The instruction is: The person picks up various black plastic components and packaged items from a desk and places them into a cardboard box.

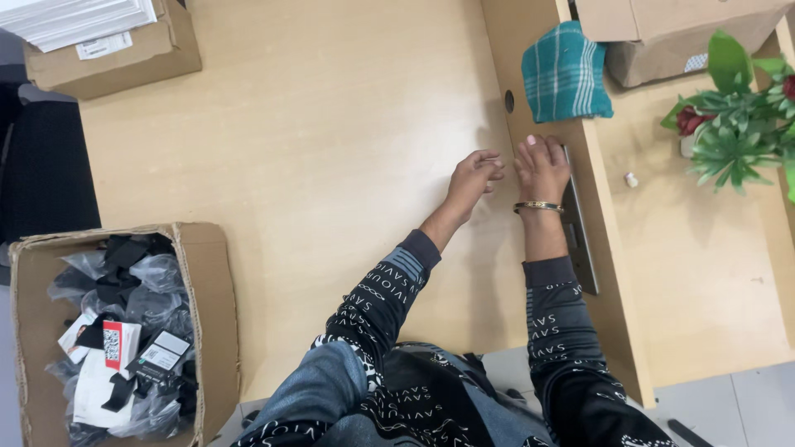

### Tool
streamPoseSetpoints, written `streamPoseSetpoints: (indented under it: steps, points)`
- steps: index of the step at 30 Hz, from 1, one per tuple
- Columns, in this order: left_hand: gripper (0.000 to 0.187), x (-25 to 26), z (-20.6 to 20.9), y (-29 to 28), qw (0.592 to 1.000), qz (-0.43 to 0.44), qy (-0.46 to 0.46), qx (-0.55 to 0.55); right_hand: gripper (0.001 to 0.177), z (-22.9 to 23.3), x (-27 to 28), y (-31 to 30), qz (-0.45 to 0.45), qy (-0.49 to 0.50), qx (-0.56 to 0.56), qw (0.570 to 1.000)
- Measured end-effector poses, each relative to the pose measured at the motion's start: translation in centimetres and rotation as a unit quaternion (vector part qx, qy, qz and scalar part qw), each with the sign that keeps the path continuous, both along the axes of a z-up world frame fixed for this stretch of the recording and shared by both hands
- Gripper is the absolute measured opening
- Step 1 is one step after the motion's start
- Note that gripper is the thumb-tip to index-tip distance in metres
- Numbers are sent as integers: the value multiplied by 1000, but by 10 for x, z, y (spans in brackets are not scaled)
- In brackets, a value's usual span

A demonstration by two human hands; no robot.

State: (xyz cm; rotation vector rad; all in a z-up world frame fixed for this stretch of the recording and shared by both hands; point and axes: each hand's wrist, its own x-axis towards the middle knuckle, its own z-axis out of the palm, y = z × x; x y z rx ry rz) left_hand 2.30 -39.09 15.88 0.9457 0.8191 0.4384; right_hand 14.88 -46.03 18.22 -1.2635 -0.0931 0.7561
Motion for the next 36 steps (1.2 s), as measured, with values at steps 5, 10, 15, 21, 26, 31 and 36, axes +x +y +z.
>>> streamPoseSetpoints:
  steps: [5,10,15,21,26,31,36]
  points:
    - [42,13,-25,22,998,27,34,41,56,2,14,49,-74,63,-12,995]
    - [44,-25,-39,23,997,46,56,12,38,-1,11,76,-132,42,64,988]
    - [54,-75,-35,22,991,60,-55,-105,35,-12,-32,66,-95,-39,147,984]
    - [76,-129,-46,9,912,137,-185,-341,33,-28,-139,1,115,156,32,981]
    - [69,-213,-120,-37,916,217,-90,-326,50,-69,-202,-53,241,184,-225,926]
    - [70,-277,-140,-81,944,218,35,-244,67,-68,-234,-76,222,153,-227,936]
    - [65,-301,-109,-90,985,61,153,-50,87,-40,-230,-46,208,146,-178,950]
